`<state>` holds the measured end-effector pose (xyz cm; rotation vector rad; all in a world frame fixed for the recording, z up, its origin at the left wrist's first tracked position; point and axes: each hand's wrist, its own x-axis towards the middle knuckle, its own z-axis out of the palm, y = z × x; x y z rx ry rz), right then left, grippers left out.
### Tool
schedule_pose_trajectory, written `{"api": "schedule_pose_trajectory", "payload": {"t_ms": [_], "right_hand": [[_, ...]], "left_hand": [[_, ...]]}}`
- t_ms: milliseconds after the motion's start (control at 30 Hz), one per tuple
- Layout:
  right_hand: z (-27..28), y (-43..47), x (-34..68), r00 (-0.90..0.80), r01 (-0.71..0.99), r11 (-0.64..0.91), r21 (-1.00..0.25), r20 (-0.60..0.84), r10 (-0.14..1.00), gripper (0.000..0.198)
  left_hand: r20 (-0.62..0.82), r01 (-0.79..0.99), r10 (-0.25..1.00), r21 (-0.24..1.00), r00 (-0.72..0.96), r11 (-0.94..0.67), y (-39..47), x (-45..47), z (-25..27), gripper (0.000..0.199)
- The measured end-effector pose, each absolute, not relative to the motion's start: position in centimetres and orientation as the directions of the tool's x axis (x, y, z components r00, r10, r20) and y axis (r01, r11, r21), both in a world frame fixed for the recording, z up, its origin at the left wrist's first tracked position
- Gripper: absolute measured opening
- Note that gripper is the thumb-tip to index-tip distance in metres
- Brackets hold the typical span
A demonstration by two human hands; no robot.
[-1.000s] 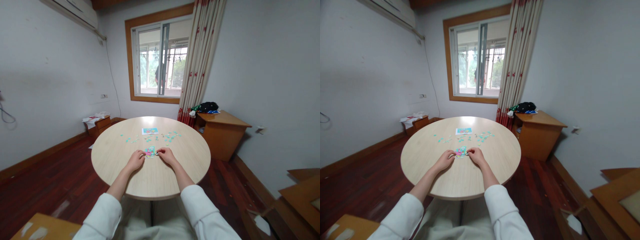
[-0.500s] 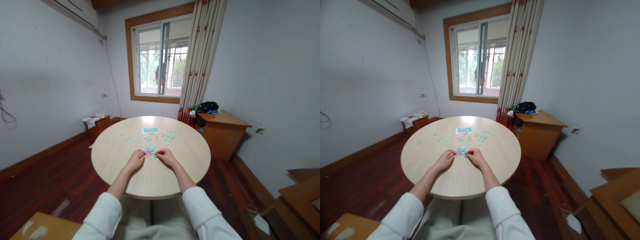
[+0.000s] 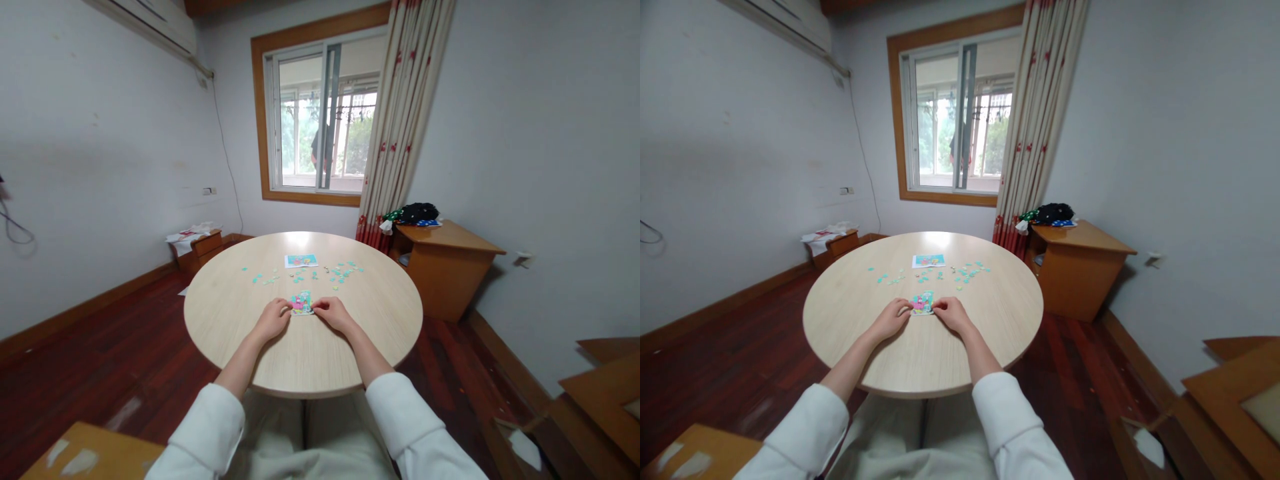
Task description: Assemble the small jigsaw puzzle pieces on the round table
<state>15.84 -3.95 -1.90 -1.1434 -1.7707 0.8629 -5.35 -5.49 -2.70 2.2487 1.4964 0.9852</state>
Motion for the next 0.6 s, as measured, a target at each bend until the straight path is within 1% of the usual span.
{"api": "schedule_pose_trajectory", "payload": {"t_ms": [267,400,467,533,600], "right_hand": [[-2.0,-4.0,15.9,-0.246,0.358,0.357,-0.863,0.282,0.927,0.014],[-2.1,-3.8,15.8,-0.223,0.360,0.359,-0.861,0.294,0.930,0.016],[-2.1,-3.5,15.9,-0.152,0.351,0.365,-0.862,0.332,0.931,0.017],[-2.1,-3.1,16.2,-0.032,0.348,0.356,-0.867,0.368,0.929,0.019],[-2.2,-2.8,16.5,0.068,0.368,0.322,-0.872,0.370,0.926,0.020]], "left_hand": [[0.392,0.708,0.889,0.557,0.236,-0.434,-5.7,-5.3,-2.5,0.021],[0.401,0.707,0.887,0.558,0.231,-0.436,-5.5,-5.3,-2.7,0.022],[0.400,0.706,0.886,0.557,0.233,-0.438,-5.4,-5.4,-2.8,0.022],[0.397,0.703,0.886,0.559,0.238,-0.439,-5.4,-5.4,-2.8,0.022],[0.395,0.701,0.888,0.563,0.238,-0.438,-5.4,-5.4,-2.8,0.022]]}}
